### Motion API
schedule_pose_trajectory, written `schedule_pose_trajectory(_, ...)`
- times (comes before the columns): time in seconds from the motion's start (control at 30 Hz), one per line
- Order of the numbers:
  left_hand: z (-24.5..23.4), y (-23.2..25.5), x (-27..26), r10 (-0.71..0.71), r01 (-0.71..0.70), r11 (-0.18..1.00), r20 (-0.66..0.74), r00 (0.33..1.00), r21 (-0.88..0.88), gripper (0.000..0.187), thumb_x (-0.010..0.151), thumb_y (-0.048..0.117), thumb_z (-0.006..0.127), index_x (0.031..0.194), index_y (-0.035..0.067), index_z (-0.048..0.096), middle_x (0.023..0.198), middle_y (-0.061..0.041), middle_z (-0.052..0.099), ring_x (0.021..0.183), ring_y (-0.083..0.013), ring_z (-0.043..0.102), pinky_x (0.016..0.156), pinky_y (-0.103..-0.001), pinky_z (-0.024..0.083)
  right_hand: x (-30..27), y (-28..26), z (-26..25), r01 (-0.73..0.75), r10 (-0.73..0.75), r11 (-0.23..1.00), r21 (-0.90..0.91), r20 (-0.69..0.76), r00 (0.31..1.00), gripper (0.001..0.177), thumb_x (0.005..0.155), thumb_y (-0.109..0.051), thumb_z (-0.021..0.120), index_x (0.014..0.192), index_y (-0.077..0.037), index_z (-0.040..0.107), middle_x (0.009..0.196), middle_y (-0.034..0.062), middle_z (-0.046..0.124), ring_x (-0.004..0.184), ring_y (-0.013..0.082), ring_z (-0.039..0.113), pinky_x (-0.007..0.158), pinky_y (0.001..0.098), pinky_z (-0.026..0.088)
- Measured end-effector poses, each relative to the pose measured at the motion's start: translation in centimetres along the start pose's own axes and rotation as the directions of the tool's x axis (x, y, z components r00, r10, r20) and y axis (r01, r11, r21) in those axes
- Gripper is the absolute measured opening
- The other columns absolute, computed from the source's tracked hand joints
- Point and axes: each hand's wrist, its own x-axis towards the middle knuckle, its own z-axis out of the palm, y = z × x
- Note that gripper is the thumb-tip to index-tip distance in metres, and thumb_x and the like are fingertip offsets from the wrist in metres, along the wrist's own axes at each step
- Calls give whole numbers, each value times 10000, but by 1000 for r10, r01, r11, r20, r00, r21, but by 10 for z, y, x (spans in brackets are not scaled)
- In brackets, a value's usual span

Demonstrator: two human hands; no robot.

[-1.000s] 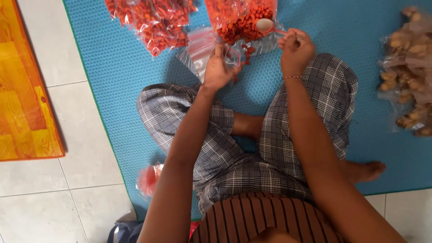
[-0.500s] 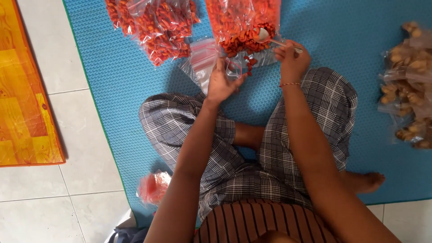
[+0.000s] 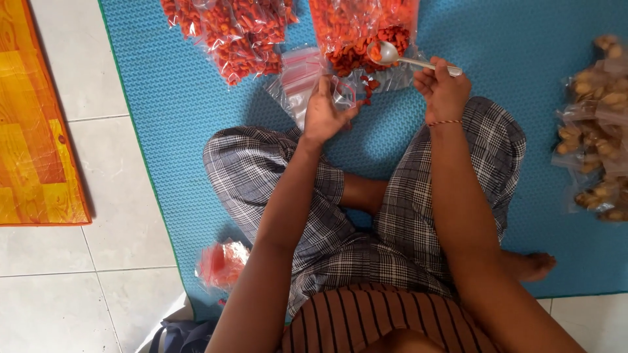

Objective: The person is portioning small red food items from a large bag into smaller zip-lock bags using a spoon while sitting on the floor.

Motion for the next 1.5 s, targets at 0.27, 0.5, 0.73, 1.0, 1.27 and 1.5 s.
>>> schedule_pose_trajectory(0.27, 3, -7, 0, -20, 21, 1000, 51, 998, -9, 765, 683, 234, 960, 1254, 30, 494, 1076, -127, 669, 966, -265, 696, 843, -377, 591, -29, -4, 4, 48, -17, 991, -126, 242, 970, 214, 1040, -231, 616, 1104, -35, 673, 855, 56, 674, 715, 137, 679, 691, 256, 603)
schedule_pose_trajectory(0.5, 2, -1, -1, 23, -19, 998, 56, 998, -60, 654, 700, 208, 944, 1158, 57, 502, 1031, -108, 659, 917, -254, 691, 811, -368, 576, -53, -1, 28, 344, -195, 879, -330, 409, 891, 130, 1026, -168, 638, 1070, -49, 668, 878, 46, 694, 728, 139, 690, 697, 257, 592)
schedule_pose_trajectory(0.73, 3, 18, -5, -173, 174, 985, 81, 982, -3, 675, 677, 345, 907, 1157, 124, 486, 982, -240, 683, 992, -483, 692, 862, -576, 567, -68, 20, 41, 595, -299, 748, -294, 650, 698, 148, 1055, -135, 691, 1049, 8, 728, 861, 186, 715, 736, 275, 757, 637, 353, 623)
schedule_pose_trajectory(1.0, 6, -4, -3, -116, 115, 993, 117, 986, 15, 701, 652, 309, 915, 1209, 136, 526, 943, -232, 682, 961, -476, 700, 800, -565, 551, -91, 9, 55, 865, -318, 448, -225, 864, 389, 232, 1081, -208, 593, 1056, -79, 785, 898, 115, 686, 766, 332, 694, 666, 435, 582)
schedule_pose_trajectory(1.27, 2, -3, -1, -23, 22, 998, -9, 1000, -59, 605, 702, 244, 902, 1165, 87, 546, 953, -170, 710, 875, -355, 722, 747, -450, 576, -72, -4, 39, 728, -417, 637, -253, 682, 601, 164, 1046, -91, 571, 1087, -15, 711, 928, 105, 696, 761, 202, 670, 705, 310, 575)
schedule_pose_trajectory(1.5, -3, 3, -2, 51, -51, 997, -8, 999, -50, 596, 732, 193, 894, 1182, 12, 548, 914, -89, 708, 746, -207, 691, 683, -316, 593, -32, 3, 18, 495, -427, 817, -295, 265, 864, 175, 1036, -180, 585, 1068, -42, 687, 887, 57, 705, 708, 111, 640, 627, 242, 566)
